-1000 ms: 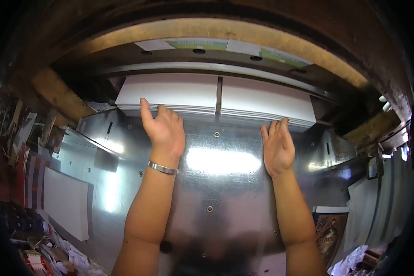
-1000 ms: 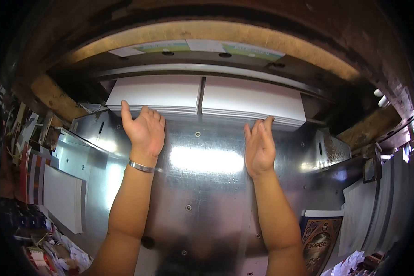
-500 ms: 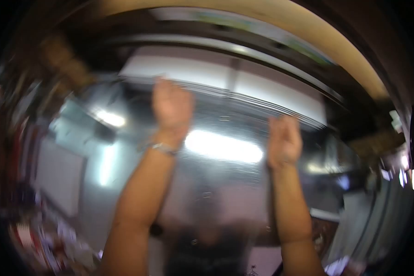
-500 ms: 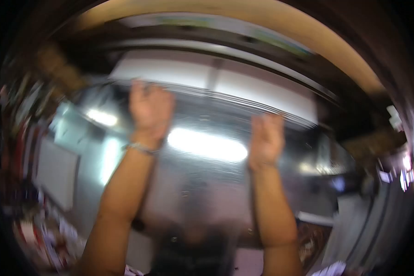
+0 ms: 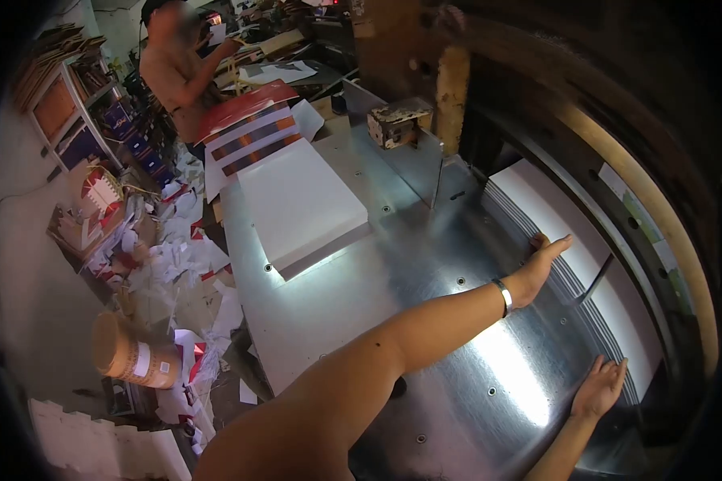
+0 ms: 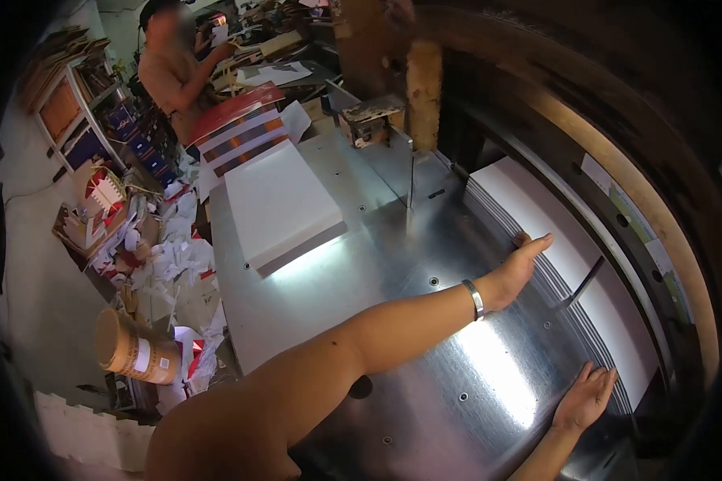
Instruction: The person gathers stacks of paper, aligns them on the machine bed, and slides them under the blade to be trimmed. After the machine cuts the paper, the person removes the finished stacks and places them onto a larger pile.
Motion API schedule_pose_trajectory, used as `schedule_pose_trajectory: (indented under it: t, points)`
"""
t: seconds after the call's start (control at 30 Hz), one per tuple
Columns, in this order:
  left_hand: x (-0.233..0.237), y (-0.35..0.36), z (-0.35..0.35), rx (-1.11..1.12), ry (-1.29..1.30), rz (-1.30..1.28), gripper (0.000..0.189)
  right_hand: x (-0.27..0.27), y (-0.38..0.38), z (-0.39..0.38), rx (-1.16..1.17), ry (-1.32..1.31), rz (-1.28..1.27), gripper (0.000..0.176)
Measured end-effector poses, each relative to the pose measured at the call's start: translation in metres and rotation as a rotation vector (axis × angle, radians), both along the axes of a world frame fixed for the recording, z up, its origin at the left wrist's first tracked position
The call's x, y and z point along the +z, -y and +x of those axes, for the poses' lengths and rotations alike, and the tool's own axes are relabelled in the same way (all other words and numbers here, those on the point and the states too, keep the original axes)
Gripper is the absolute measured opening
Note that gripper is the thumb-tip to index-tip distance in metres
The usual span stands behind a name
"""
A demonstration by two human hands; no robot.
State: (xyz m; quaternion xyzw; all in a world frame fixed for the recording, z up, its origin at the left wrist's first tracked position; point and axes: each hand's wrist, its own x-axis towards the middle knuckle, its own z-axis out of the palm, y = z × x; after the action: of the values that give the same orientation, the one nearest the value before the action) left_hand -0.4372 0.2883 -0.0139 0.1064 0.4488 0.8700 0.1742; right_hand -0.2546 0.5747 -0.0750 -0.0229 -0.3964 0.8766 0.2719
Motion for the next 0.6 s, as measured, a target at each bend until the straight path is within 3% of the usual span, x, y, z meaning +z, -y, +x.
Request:
schedule_pose_trajectory:
  t: [0.13,0.2,0.3,0.4,0.47,0.6]
  points:
    - [0.001,0.001,-0.003,-0.043,-0.002,0.020,0.045,0.035,0.043,0.001,-0.190,0.099,-0.035,0.015]
    - [0.000,0.004,-0.001,0.033,0.026,0.001,0.038,0.015,0.015,-0.003,-0.022,0.016,0.022,0.013]
    - [-0.004,0.004,-0.004,-0.042,-0.009,0.003,0.030,-0.013,-0.013,0.006,0.252,-0.140,0.104,0.008]
    - [0.008,0.007,0.000,-0.056,-0.005,-0.039,0.023,0.016,0.028,0.004,-0.027,0.009,-0.012,0.024]
    - [0.004,0.012,-0.003,-0.099,-0.076,0.068,0.022,0.038,0.051,0.003,-0.082,0.043,0.010,0.038]
    - [0.008,0.010,0.006,-0.052,0.002,0.033,0.025,0.058,0.071,0.005,-0.109,0.089,0.119,0.065]
